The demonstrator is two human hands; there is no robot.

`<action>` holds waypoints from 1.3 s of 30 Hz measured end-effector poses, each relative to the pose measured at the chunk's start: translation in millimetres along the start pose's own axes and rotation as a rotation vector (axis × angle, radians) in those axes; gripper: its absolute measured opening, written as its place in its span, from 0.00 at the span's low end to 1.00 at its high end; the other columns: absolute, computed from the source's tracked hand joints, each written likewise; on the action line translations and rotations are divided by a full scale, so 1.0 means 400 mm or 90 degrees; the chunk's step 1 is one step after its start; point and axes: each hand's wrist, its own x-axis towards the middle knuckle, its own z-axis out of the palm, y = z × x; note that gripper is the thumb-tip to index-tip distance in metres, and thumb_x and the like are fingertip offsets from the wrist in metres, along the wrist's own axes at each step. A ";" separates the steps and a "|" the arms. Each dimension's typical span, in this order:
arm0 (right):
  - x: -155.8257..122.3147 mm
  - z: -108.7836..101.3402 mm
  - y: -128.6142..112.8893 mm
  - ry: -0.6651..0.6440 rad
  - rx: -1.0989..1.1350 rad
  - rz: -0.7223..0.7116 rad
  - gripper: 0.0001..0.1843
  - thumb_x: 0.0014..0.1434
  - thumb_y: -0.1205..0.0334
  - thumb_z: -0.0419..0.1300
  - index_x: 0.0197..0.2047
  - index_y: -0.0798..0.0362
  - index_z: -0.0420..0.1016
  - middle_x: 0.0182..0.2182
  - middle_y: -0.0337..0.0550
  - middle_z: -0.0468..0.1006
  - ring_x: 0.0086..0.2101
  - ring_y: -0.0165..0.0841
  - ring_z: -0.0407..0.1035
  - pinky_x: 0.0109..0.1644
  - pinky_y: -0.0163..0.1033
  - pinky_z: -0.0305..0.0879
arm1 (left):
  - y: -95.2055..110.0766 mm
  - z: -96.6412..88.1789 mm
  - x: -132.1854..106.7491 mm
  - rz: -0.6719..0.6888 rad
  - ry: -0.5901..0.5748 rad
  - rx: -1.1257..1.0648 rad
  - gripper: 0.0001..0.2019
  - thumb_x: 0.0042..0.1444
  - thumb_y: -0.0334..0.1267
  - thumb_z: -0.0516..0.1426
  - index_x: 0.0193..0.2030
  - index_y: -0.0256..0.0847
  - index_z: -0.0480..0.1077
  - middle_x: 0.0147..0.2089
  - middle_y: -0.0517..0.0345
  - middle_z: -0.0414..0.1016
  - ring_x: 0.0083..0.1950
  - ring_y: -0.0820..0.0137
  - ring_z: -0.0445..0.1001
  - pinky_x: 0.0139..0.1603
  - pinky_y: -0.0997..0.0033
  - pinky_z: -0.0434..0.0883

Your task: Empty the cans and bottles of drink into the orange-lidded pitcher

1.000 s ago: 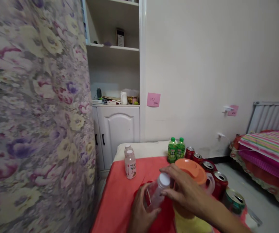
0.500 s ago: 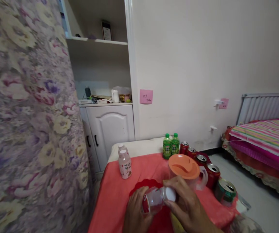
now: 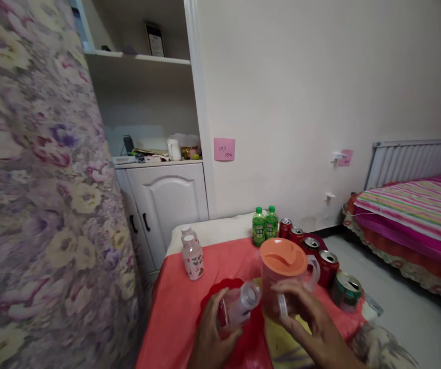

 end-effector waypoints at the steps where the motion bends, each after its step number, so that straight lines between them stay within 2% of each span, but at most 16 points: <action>1: -0.021 0.003 0.027 -0.009 0.068 0.066 0.18 0.62 0.51 0.62 0.55 0.41 0.73 0.46 0.47 0.81 0.44 0.43 0.78 0.47 0.46 0.77 | 0.004 0.000 0.002 -0.003 0.003 -0.015 0.33 0.42 0.33 0.63 0.60 0.38 0.70 0.63 0.39 0.75 0.65 0.46 0.72 0.67 0.41 0.68; 4: -0.093 0.013 0.114 -0.038 0.239 0.197 0.20 0.60 0.46 0.64 0.54 0.40 0.73 0.44 0.45 0.82 0.42 0.43 0.79 0.47 0.47 0.77 | 0.015 0.001 0.010 -0.011 0.005 -0.068 0.33 0.44 0.38 0.64 0.61 0.37 0.67 0.62 0.38 0.75 0.64 0.46 0.74 0.65 0.43 0.70; 6: -0.134 0.009 0.168 -0.025 0.259 0.237 0.19 0.57 0.45 0.66 0.49 0.42 0.76 0.39 0.43 0.82 0.38 0.43 0.79 0.44 0.47 0.76 | 0.019 0.002 0.018 -0.029 0.015 -0.097 0.34 0.44 0.41 0.64 0.60 0.37 0.67 0.62 0.38 0.76 0.63 0.45 0.74 0.64 0.43 0.71; 9: -0.165 -0.019 0.240 0.098 0.203 0.291 0.19 0.53 0.45 0.68 0.43 0.45 0.76 0.34 0.41 0.81 0.37 0.43 0.79 0.43 0.47 0.76 | 0.017 0.006 0.027 -0.059 0.034 -0.132 0.35 0.43 0.45 0.64 0.60 0.38 0.66 0.61 0.39 0.76 0.62 0.45 0.75 0.64 0.43 0.71; 11: -0.167 -0.048 0.287 0.185 0.134 0.295 0.19 0.51 0.43 0.69 0.40 0.47 0.76 0.33 0.42 0.81 0.37 0.45 0.78 0.43 0.48 0.76 | 0.015 0.010 0.030 -0.070 0.049 -0.154 0.35 0.43 0.47 0.65 0.60 0.39 0.65 0.60 0.42 0.77 0.61 0.47 0.76 0.63 0.46 0.72; 14: -0.162 -0.090 0.358 0.245 0.063 0.288 0.20 0.49 0.44 0.68 0.39 0.48 0.76 0.36 0.47 0.83 0.39 0.48 0.79 0.44 0.51 0.76 | 0.016 0.017 0.032 -0.084 0.076 -0.172 0.34 0.42 0.49 0.66 0.58 0.42 0.67 0.56 0.48 0.80 0.58 0.48 0.78 0.59 0.50 0.75; 18: -0.167 -0.132 0.430 0.296 -0.034 0.267 0.17 0.51 0.48 0.66 0.40 0.49 0.76 0.42 0.50 0.84 0.45 0.50 0.78 0.52 0.53 0.74 | 0.012 0.024 0.034 -0.097 0.089 -0.199 0.34 0.43 0.50 0.66 0.57 0.42 0.67 0.54 0.48 0.80 0.55 0.49 0.79 0.56 0.52 0.77; 22: -0.177 -0.153 0.456 0.297 -0.073 0.269 0.15 0.51 0.50 0.66 0.39 0.49 0.74 0.45 0.51 0.83 0.50 0.51 0.76 0.58 0.56 0.69 | -0.002 0.031 0.036 -0.112 0.068 -0.197 0.36 0.43 0.52 0.66 0.58 0.41 0.66 0.55 0.48 0.79 0.55 0.49 0.79 0.57 0.52 0.76; 28: -0.178 -0.130 0.453 0.269 -0.134 0.267 0.10 0.53 0.53 0.65 0.32 0.47 0.68 0.48 0.51 0.82 0.51 0.50 0.75 0.58 0.56 0.68 | -0.007 0.043 0.044 -0.113 0.070 -0.211 0.37 0.42 0.54 0.67 0.58 0.42 0.66 0.55 0.47 0.79 0.55 0.49 0.80 0.56 0.51 0.76; 34: -0.182 -0.131 0.455 0.251 -0.182 0.253 0.08 0.52 0.55 0.65 0.30 0.47 0.70 0.55 0.53 0.80 0.57 0.51 0.71 0.63 0.58 0.64 | -0.011 0.046 0.051 -0.136 0.084 -0.222 0.36 0.41 0.53 0.68 0.57 0.43 0.66 0.52 0.50 0.81 0.52 0.50 0.81 0.54 0.52 0.78; 37: -0.188 -0.139 0.462 0.250 -0.174 0.242 0.08 0.52 0.54 0.65 0.33 0.48 0.74 0.57 0.54 0.79 0.58 0.52 0.70 0.65 0.60 0.62 | -0.017 0.041 0.054 -0.150 0.080 -0.238 0.37 0.40 0.51 0.69 0.56 0.44 0.66 0.51 0.50 0.81 0.52 0.49 0.81 0.54 0.52 0.77; 39: -0.192 -0.144 0.459 0.251 -0.145 0.246 0.12 0.53 0.50 0.65 0.37 0.49 0.77 0.57 0.55 0.78 0.59 0.53 0.69 0.65 0.62 0.62 | -0.021 0.034 0.056 -0.151 0.067 -0.251 0.37 0.39 0.51 0.70 0.56 0.44 0.66 0.52 0.49 0.80 0.53 0.48 0.80 0.55 0.51 0.77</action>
